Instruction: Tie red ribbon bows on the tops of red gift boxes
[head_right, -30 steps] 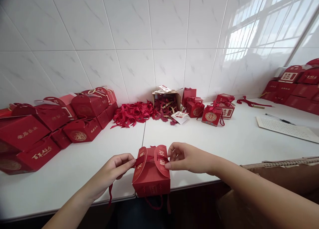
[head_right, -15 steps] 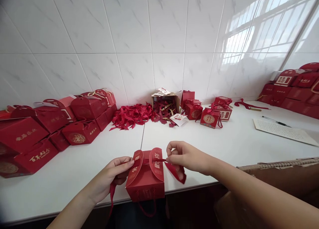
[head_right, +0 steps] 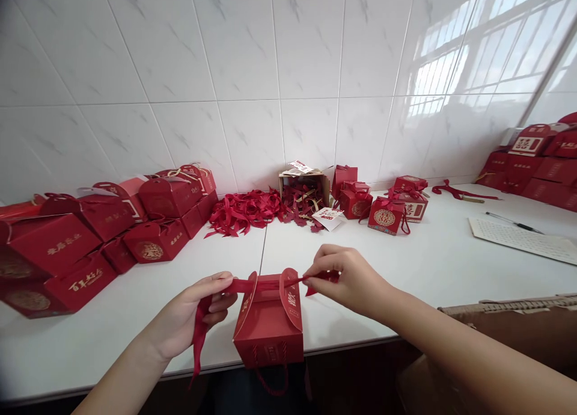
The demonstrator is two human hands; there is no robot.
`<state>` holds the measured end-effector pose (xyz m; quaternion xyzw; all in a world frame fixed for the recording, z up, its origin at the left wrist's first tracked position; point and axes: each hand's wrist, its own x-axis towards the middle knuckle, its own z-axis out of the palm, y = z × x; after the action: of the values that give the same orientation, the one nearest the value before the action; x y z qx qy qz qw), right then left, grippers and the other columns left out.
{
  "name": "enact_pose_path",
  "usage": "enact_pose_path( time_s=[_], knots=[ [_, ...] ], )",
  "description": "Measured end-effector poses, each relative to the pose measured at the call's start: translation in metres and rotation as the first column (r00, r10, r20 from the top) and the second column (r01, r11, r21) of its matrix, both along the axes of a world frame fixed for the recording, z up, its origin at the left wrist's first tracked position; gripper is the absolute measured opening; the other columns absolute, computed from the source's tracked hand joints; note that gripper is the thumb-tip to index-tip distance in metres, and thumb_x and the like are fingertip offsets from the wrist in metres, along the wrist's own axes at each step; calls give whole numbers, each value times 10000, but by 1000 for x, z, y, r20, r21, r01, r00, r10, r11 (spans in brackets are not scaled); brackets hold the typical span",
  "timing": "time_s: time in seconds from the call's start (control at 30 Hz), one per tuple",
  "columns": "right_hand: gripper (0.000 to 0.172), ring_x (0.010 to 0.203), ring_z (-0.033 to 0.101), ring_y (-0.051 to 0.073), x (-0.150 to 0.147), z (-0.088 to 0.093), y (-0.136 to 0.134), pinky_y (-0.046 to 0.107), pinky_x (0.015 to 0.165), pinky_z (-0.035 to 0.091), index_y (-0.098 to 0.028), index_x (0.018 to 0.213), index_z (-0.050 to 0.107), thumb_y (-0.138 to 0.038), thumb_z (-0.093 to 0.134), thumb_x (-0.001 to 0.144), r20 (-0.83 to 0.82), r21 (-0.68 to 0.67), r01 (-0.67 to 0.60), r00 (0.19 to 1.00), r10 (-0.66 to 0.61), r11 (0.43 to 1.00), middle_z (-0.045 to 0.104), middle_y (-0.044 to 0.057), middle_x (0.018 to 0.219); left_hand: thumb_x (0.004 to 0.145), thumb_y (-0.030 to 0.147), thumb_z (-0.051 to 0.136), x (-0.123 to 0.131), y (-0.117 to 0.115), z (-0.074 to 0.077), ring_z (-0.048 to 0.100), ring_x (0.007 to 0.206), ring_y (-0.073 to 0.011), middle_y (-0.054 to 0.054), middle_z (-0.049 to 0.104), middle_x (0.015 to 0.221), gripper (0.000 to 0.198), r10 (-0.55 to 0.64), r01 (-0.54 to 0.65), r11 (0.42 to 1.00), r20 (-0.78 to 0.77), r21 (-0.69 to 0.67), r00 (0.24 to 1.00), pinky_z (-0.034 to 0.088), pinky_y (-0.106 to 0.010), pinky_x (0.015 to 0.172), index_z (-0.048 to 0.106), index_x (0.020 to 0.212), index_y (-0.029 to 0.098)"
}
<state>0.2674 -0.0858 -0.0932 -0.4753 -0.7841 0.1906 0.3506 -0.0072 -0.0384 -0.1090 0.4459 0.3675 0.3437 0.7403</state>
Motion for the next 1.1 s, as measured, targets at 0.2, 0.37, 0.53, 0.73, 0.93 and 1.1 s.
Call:
enact_pose_path(
  time_s=[0.2,0.37,0.53,0.73,0.93,1.1],
  knots=[
    [204,603,454,137,-2,-1,-4,257,528,345,-175,696,556,-61,429,808,318,464,-42,940,-122,885,525,26,660,752,299,632,4,-3,6,219,491,-62,60,291,548,257,108,-111,992,-58,-59,992,124,-199,429,462,624,155],
    [195,637,467,151,-3,-8,-3,268,584,350,-191,700,525,-11,453,728,646,245,-195,764,-10,950,561,14,669,760,375,626,-3,3,-13,168,491,-66,75,257,552,334,-30,52,995,-233,88,972,106,-212,444,411,606,171],
    [179,703,552,161,-2,-13,-3,258,599,383,-188,709,602,-44,503,744,730,-57,-135,670,134,989,613,38,784,738,488,608,-16,12,-42,314,528,-96,63,357,579,355,217,31,915,-556,401,803,247,-203,501,434,653,190],
    [254,761,600,271,-3,-2,-15,344,612,418,-167,805,714,-340,529,830,697,-177,96,715,56,980,647,139,846,790,490,542,-26,-9,-40,449,677,-167,19,468,705,310,548,-40,695,-494,718,675,348,-241,606,464,672,215],
    [342,868,614,226,-9,-16,-14,339,726,455,-252,1033,680,-186,463,777,119,-469,-51,986,120,882,680,70,996,825,491,534,-14,-35,-25,487,646,-172,2,552,629,286,201,76,886,-526,457,827,350,-230,612,660,802,235],
    [264,838,592,203,-23,-14,-7,315,644,477,-200,953,634,-317,464,788,-468,-668,-74,815,-340,741,599,99,1054,849,538,474,-10,-14,-15,439,492,-93,10,582,688,355,136,-136,991,-131,11,982,350,-201,476,613,885,213]
  ],
)
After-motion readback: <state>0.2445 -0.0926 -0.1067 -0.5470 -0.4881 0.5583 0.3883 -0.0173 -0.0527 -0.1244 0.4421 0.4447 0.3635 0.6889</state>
